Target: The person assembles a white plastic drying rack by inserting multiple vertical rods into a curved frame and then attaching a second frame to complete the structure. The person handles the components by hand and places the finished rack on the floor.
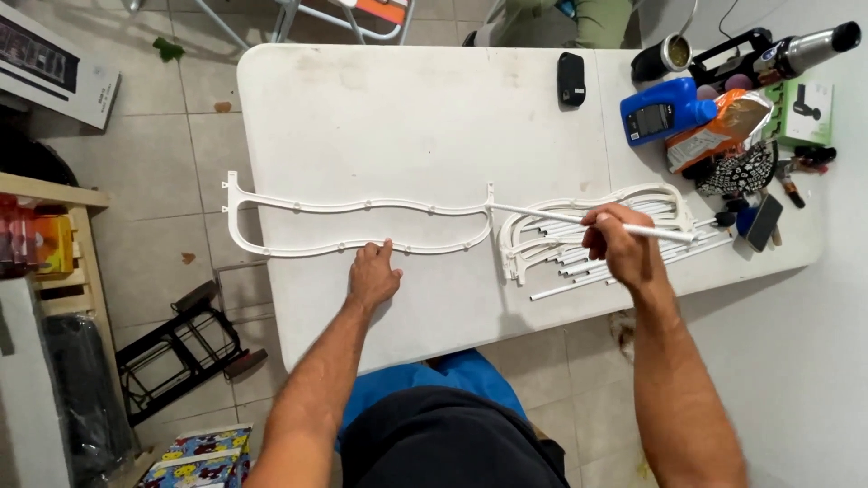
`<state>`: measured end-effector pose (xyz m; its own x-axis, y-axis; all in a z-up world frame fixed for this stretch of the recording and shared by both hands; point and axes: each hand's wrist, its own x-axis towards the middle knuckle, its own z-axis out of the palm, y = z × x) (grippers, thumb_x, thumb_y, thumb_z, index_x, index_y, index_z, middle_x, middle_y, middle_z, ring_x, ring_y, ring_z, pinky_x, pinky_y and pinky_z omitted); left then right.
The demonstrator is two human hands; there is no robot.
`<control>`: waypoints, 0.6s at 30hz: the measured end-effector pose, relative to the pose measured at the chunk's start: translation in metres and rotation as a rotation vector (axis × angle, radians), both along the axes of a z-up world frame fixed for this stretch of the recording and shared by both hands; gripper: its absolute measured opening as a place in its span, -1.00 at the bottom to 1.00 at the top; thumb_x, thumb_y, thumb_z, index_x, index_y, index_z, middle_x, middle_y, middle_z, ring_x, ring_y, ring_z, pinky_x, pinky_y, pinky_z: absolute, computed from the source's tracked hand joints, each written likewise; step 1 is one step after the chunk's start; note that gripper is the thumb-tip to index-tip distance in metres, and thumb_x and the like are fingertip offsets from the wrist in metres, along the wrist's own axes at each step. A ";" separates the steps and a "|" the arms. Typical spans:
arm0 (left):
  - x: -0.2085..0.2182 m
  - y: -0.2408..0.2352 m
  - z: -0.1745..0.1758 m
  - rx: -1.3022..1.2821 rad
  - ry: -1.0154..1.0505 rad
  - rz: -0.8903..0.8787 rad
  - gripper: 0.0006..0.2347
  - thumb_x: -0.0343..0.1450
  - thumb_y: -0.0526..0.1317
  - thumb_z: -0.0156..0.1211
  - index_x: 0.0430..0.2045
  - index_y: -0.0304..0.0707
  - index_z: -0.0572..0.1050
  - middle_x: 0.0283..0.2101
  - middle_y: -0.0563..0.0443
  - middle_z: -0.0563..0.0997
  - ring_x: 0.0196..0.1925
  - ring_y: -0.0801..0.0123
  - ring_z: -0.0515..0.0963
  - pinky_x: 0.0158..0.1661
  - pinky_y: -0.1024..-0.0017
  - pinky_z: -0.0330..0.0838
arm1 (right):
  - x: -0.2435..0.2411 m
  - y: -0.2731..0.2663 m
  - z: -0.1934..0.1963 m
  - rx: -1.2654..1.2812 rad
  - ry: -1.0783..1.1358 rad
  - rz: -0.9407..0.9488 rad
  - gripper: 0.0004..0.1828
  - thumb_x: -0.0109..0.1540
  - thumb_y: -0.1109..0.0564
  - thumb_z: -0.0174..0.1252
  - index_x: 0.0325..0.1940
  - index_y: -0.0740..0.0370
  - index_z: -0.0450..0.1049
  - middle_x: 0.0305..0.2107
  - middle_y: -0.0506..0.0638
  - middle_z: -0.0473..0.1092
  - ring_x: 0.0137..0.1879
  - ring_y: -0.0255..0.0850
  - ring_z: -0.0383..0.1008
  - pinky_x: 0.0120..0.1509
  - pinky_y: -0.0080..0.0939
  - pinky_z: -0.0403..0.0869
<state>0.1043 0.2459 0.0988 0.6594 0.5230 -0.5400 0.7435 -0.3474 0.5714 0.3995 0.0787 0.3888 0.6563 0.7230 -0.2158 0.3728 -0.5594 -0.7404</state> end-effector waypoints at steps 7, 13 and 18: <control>-0.001 0.002 -0.004 -0.046 0.019 0.000 -0.38 0.43 -0.04 0.22 0.43 -0.19 0.22 0.19 -0.18 0.35 0.29 0.00 0.32 0.24 0.01 0.31 | 0.032 0.051 0.013 -0.065 0.086 0.085 -0.71 0.26 0.24 -0.13 -0.31 0.46 0.48 -0.56 0.35 0.43 -0.52 0.04 0.52 -0.42 -0.09 0.54; 0.004 0.007 -0.004 -0.040 0.021 -0.016 -0.38 0.45 -0.04 0.20 0.43 -0.22 0.21 0.22 -0.22 0.34 0.30 -0.02 0.30 0.25 -0.02 0.29 | 0.033 0.055 0.005 -0.046 0.088 0.132 -0.74 0.24 0.26 -0.15 -0.38 0.45 0.44 -0.58 0.36 0.41 -0.54 0.04 0.52 -0.43 -0.07 0.55; 0.004 0.005 -0.012 -0.041 0.040 -0.046 -0.36 0.43 -0.02 0.21 0.43 -0.20 0.21 0.21 -0.23 0.36 0.29 -0.04 0.33 0.21 -0.04 0.32 | 0.035 0.040 -0.004 -0.009 0.032 0.098 -0.73 0.23 0.22 -0.14 -0.43 0.35 0.45 -0.65 0.23 0.38 -0.58 -0.06 0.48 -0.46 -0.16 0.52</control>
